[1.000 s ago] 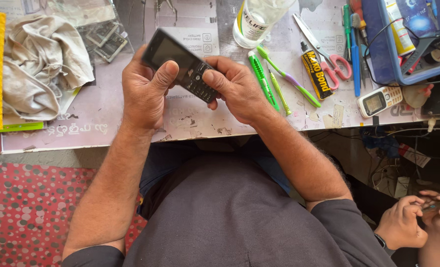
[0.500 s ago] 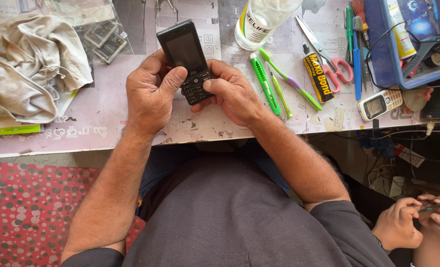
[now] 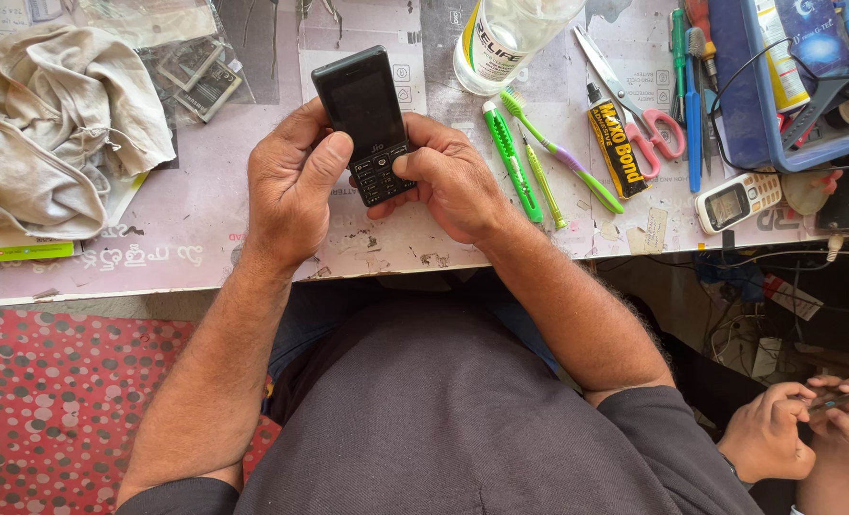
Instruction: The person inserts a battery into a black feature phone, snaps the back cover on, and powers the device on. They then press keys to navigate the startup screen and display the time. The phone remains in hand throughout the clip.
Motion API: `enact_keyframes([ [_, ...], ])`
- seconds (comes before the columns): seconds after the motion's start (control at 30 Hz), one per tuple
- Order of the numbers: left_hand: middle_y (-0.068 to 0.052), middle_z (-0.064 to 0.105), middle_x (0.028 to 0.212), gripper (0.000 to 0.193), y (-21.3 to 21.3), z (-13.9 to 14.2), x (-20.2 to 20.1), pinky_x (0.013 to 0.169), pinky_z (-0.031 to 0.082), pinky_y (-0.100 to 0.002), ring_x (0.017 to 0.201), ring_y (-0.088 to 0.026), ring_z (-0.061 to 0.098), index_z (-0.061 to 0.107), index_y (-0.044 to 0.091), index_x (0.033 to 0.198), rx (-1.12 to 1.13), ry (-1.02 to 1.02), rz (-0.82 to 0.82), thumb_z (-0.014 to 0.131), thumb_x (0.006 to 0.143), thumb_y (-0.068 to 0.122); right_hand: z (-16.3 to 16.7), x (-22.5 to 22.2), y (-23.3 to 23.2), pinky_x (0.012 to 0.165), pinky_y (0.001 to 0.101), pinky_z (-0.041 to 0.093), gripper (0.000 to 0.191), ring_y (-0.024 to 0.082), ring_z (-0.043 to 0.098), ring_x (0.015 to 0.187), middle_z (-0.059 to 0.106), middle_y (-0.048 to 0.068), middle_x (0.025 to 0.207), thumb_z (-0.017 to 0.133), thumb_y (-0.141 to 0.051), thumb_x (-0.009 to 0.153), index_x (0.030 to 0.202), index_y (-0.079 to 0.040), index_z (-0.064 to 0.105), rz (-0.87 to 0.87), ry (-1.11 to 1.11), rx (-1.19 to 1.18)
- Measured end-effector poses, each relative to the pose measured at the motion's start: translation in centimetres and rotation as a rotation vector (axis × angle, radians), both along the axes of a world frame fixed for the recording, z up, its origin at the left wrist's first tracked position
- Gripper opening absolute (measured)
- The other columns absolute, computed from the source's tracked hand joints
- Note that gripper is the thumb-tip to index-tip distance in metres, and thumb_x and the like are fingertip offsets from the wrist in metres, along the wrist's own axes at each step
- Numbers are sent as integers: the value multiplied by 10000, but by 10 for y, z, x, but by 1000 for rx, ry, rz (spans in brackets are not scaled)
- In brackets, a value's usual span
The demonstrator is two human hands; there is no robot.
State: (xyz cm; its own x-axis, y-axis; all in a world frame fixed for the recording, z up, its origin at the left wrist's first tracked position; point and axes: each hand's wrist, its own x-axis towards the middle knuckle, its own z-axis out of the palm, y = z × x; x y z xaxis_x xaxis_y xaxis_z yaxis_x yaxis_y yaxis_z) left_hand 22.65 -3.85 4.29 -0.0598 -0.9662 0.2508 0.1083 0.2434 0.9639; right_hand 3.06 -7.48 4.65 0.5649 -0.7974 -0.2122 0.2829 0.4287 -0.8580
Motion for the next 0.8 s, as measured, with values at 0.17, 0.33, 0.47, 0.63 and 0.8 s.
enact_keyframes([
  [0.17,-125,701,1268,374,-3,-5,1,1099,556,-346,1209,-187,666,599,-24,1410,-5,13,-22,566,1106,191,-2,0,-3,792,436,675,469,268,717,986,686,205,1114,470,-55,890,1333,67,562,4,-1,-2],
  [0.33,-121,702,1269,385,-4,-6,2,1102,557,-343,1210,-184,668,597,-21,1415,-11,4,-23,571,1095,192,-5,0,-4,789,436,681,468,270,719,989,687,207,1107,471,-48,887,1328,72,569,-2,16,5],
  [0.47,-117,704,1247,383,-4,-6,1,1065,576,-339,1175,-183,677,604,-23,1402,11,-5,-16,591,1085,191,-5,0,-4,781,436,682,481,264,715,976,676,200,1108,468,-44,883,1338,76,564,-6,18,1],
  [0.63,-108,703,1225,405,-4,-5,1,1018,586,-321,1131,-169,676,607,-27,1402,24,-19,-14,613,1074,209,-6,-1,-5,783,440,682,483,261,712,966,667,194,1102,467,-45,887,1344,83,559,1,3,-5],
  [0.8,-97,703,1154,403,-5,-7,0,880,590,-283,1012,-134,665,610,-31,1391,43,-3,-22,639,1061,197,-8,-2,-5,792,449,684,487,260,711,968,665,195,1100,467,-46,886,1348,82,554,2,-18,-3],
])
